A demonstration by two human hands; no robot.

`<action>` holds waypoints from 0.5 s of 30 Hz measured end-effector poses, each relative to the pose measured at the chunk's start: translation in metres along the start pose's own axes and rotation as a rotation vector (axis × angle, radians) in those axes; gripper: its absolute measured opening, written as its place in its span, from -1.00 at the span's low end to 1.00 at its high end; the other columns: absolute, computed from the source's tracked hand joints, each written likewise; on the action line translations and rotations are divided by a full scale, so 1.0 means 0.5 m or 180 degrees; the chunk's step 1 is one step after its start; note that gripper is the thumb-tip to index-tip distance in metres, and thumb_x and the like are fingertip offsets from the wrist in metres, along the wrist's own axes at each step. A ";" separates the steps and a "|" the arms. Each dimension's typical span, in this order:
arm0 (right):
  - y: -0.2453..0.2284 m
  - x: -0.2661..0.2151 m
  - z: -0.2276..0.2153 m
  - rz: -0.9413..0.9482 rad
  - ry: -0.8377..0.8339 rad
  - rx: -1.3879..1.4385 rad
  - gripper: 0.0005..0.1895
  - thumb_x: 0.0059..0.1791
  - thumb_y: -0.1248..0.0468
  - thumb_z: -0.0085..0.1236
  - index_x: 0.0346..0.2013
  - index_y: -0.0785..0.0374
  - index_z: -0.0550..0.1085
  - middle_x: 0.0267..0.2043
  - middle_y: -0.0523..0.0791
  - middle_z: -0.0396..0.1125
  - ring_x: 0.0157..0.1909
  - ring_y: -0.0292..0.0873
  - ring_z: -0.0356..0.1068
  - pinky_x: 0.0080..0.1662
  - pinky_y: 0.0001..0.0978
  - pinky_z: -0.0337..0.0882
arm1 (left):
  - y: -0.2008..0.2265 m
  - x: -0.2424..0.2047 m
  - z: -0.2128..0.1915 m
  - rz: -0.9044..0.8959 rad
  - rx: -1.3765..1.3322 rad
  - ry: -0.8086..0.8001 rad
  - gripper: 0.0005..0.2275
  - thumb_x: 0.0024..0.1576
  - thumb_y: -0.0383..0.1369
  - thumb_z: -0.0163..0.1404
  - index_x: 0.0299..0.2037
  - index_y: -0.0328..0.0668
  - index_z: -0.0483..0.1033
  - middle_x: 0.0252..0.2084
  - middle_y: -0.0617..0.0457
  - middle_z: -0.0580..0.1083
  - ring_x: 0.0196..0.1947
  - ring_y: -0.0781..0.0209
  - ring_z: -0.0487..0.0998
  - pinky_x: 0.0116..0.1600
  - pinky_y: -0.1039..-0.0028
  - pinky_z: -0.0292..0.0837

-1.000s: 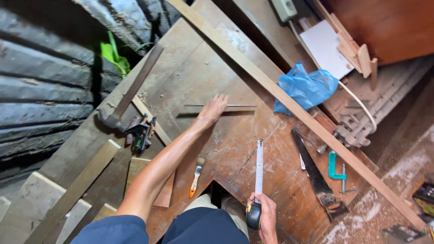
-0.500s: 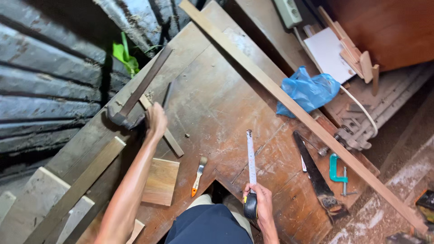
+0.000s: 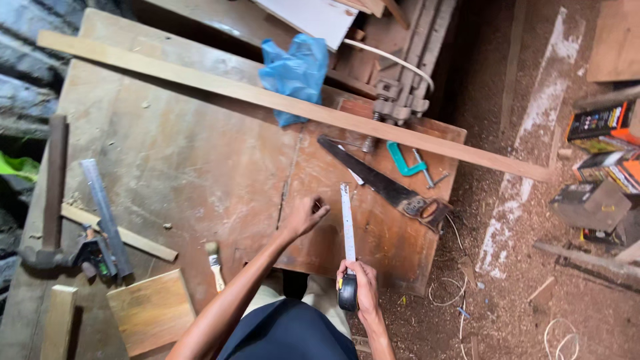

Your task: The person measures a small wooden board and a long wooden strip using a tape measure, then marks the strip with a marker. They secure the strip to the workbench with a clamp.

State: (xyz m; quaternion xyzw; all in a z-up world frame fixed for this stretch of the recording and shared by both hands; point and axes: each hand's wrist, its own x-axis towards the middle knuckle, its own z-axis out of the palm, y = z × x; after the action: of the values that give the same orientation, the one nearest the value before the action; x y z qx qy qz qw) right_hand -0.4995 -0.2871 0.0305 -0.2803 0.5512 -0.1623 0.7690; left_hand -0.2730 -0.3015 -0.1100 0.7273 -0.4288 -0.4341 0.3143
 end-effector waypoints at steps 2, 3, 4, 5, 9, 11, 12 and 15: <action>-0.001 -0.015 -0.071 -0.0001 0.0228 0.0123 -0.69 0.03 0.21 -0.03 -0.47 0.39 0.48 -0.57 -0.07 0.36 -0.57 -0.23 0.38 -0.47 -0.42 0.39 | 0.042 0.036 0.111 -0.0392 -0.0046 -0.0282 -0.73 0.11 -0.20 0.14 -0.33 -0.33 0.60 -0.42 -0.17 0.60 -0.39 0.03 0.66 -0.22 0.25 0.54; -0.002 -0.020 -0.107 0.0007 0.0330 0.0178 -0.69 0.02 0.20 -0.03 -0.47 0.39 0.48 -0.57 -0.08 0.36 -0.57 -0.23 0.38 -0.47 -0.41 0.39 | 0.063 0.054 0.159 -0.0600 -0.0063 -0.0408 -0.72 0.11 -0.18 0.15 -0.34 -0.32 0.61 -0.41 -0.16 0.60 -0.39 0.04 0.67 -0.22 0.25 0.54; -0.001 -0.024 -0.140 0.0032 0.0435 0.0242 -0.69 0.02 0.20 -0.03 -0.47 0.38 0.48 -0.58 -0.07 0.36 -0.57 -0.22 0.38 -0.47 -0.41 0.39 | 0.085 0.073 0.203 -0.0607 -0.0155 -0.0324 -0.71 0.12 -0.17 0.13 -0.34 -0.32 0.60 -0.41 -0.17 0.61 -0.39 0.03 0.68 -0.22 0.24 0.54; -0.002 -0.028 -0.175 0.0059 0.0530 0.0290 -0.69 0.02 0.19 -0.02 -0.46 0.37 0.48 -0.58 -0.06 0.35 -0.57 -0.22 0.37 -0.48 -0.40 0.39 | 0.109 0.095 0.244 -0.0619 -0.0256 -0.0225 -0.70 0.14 -0.17 0.11 -0.34 -0.32 0.60 -0.41 -0.19 0.61 -0.39 0.01 0.68 -0.22 0.24 0.55; 0.003 -0.055 -0.295 0.0115 0.0759 0.0411 -0.70 0.01 0.18 -0.03 -0.46 0.36 0.47 -0.59 -0.05 0.35 -0.58 -0.20 0.37 -0.50 -0.38 0.38 | 0.191 0.219 0.357 -0.0104 0.0136 0.0372 -0.67 0.17 -0.12 0.09 -0.31 -0.32 0.59 -0.36 -0.27 0.59 -0.32 -0.22 0.64 -0.20 0.11 0.53; 0.007 -0.067 -0.348 0.0159 0.0857 0.0329 -0.69 0.01 0.17 -0.03 -0.44 0.36 0.49 -0.59 -0.05 0.36 -0.57 -0.20 0.38 -0.49 -0.38 0.39 | 0.219 0.301 0.399 -0.0405 0.0454 0.0848 -0.61 0.19 -0.05 0.10 -0.27 -0.33 0.56 -0.33 -0.34 0.55 -0.27 -0.35 0.60 -0.17 0.03 0.52; 0.011 -0.070 -0.371 0.0181 0.0905 0.0288 -0.69 0.00 0.17 -0.04 -0.44 0.35 0.50 -0.59 -0.04 0.37 -0.56 -0.19 0.39 -0.49 -0.37 0.40 | 0.223 0.342 0.416 -0.0761 0.0693 0.0995 -0.57 0.19 0.00 0.10 -0.27 -0.34 0.54 -0.32 -0.40 0.52 -0.24 -0.41 0.57 -0.14 -0.01 0.51; 0.022 -0.082 -0.441 0.0301 0.1143 0.0419 -0.69 0.01 0.18 -0.03 -0.44 0.37 0.48 -0.60 -0.03 0.34 -0.58 -0.17 0.35 -0.52 -0.36 0.34 | 0.202 0.436 0.455 -0.0470 0.1412 0.1360 -0.53 0.13 -0.02 0.11 -0.19 -0.45 0.47 -0.24 -0.39 0.50 -0.21 -0.38 0.55 -0.10 -0.03 0.47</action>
State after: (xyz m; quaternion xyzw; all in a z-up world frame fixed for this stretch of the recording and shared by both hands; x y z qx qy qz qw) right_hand -0.7210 -0.3112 0.0029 -0.1697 0.6803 -0.2090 0.6817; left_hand -0.4576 -0.5600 -0.2017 0.8820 -0.3833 -0.1889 0.1987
